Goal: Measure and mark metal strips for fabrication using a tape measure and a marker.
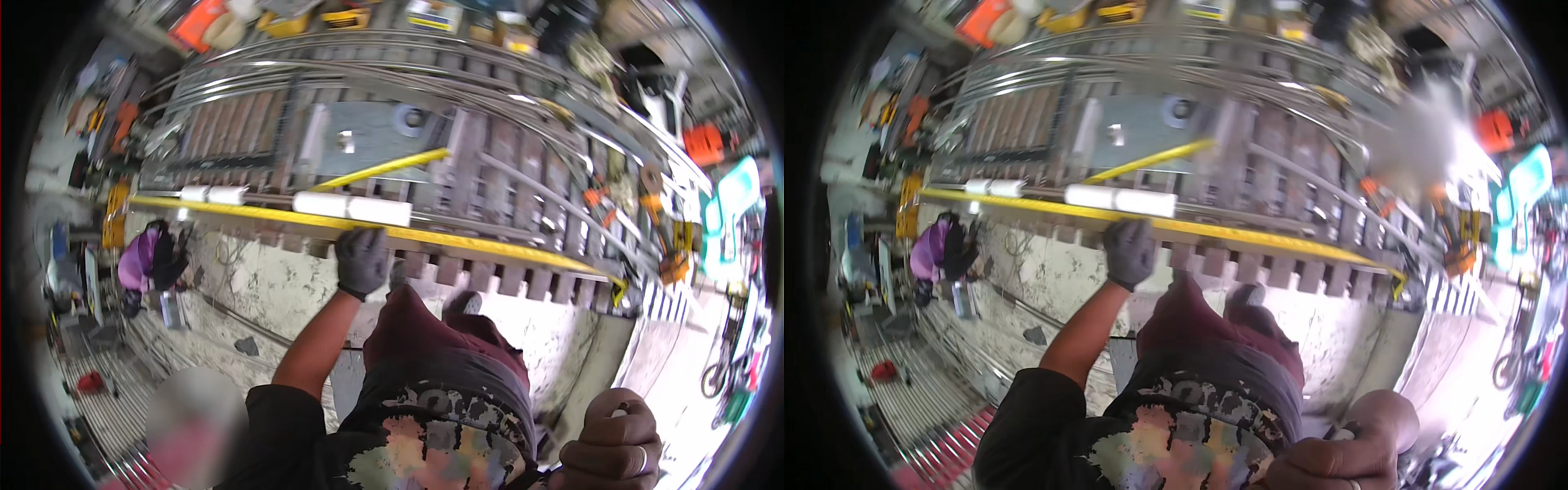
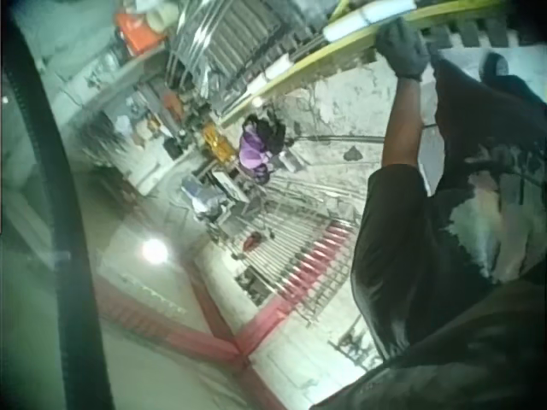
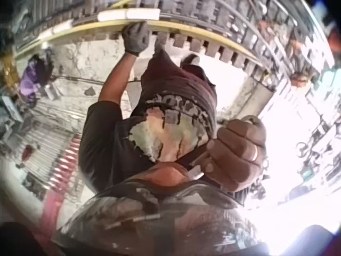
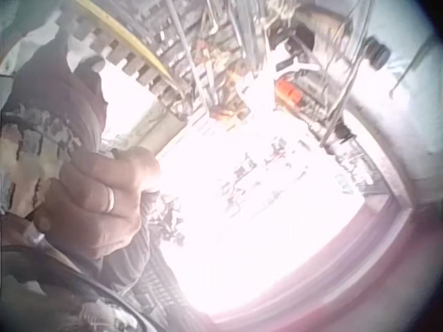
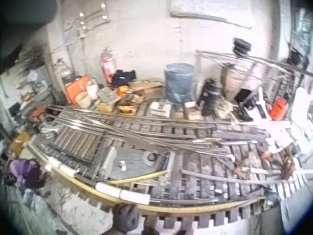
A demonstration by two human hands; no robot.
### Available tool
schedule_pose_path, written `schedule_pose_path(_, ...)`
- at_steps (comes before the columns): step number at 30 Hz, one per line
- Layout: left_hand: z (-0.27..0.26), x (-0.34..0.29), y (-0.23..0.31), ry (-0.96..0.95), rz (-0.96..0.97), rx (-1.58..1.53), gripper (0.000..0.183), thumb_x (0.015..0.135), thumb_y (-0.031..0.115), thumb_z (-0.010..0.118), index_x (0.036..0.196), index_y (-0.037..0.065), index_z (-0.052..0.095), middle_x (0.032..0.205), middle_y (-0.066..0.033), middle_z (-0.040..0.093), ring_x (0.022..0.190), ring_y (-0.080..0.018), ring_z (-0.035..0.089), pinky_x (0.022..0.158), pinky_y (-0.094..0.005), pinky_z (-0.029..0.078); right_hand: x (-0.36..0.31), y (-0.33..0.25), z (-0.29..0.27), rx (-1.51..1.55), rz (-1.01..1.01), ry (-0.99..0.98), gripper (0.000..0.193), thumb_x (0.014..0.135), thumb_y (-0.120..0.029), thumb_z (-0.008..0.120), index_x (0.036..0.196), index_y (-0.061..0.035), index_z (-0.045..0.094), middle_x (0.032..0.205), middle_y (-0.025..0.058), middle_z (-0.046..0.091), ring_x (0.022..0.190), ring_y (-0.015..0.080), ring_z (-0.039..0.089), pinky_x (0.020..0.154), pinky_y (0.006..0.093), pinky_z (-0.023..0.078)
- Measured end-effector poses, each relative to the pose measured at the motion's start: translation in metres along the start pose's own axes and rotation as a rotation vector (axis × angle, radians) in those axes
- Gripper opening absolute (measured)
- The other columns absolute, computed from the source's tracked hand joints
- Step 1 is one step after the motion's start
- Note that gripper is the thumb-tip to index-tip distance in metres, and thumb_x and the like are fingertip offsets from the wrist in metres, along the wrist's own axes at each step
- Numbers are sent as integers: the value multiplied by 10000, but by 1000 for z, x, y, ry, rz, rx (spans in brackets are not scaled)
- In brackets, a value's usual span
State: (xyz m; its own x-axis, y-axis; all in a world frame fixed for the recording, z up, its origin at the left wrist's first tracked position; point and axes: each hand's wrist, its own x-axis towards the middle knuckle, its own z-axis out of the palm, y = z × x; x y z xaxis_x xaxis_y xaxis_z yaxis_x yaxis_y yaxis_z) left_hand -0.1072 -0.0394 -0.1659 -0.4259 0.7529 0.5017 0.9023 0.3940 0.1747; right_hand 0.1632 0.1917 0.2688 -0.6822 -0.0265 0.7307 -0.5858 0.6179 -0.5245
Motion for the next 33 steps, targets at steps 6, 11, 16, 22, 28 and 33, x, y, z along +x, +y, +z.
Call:
schedule_pose_path(6, 1, 0, 2, -57, -73, 13, 510, 965, 205, 654, 1452, 85, 742, 1374, -179, 678, 1322, -430, 599, 1182, -612, 427, -75, -42, -56, -161, 263, 191, 213, 853, -99, 798, 993, -30, 653, 809, 52, 635, 621, 231, 562, 540, 407, 468)
schedule_pose_path(11, 3, -4, 3, -60, -45, 33, 482, 998, 201, 650, 1454, 69, 733, 1380, -220, 674, 1303, -452, 610, 1156, -589, 451, -139, -68, -110, -634, 1034, 224, 239, 993, -250, 758, 966, -16, 716, 923, 107, 693, 797, 264, 651, 695, 409, 558)
schedule_pose_path(16, -11, 8, 10, -57, 10, 154, 474, 980, 175, 679, 1447, 102, 721, 1361, -179, 652, 1306, -445, 599, 1129, -611, 467, -246, 87, -131, -548, 850, -17, 266, 842, -39, 885, 1082, 21, 788, 992, 152, 777, 962, 354, 769, 848, 437, 603)
schedule_pose_path(22, -21, 20, 21, -138, -10, 169, 467, 994, 198, 723, 1444, 75, 724, 1335, -202, 684, 1267, -440, 624, 1137, -601, 475, -332, 220, -79, -670, 885, -226, 283, 943, -189, 853, 1202, -94, 789, 1217, 113, 763, 988, 399, 789, 802, 515, 635)
schedule_pose_path(28, -57, 26, -12, -200, -24, 333, 537, 1011, 228, 703, 1530, 98, 670, 1455, -200, 704, 1316, -409, 652, 1147, -547, 488, -376, 258, -88, -623, 875, -295, 337, 918, -112, 853, 1248, -69, 807, 1321, 199, 765, 1158, 446, 765, 956, 493, 617)
schedule_pose_path(33, -99, 47, -108, -301, -577, 496, 525, 987, 231, 658, 1497, 113, 693, 1505, -176, 692, 1245, -430, 714, 1060, -580, 553, -384, 265, -89, -613, 841, -249, 311, 876, 77, 779, 1158, -52, 757, 1226, 139, 722, 1085, 413, 767, 862, 476, 597)
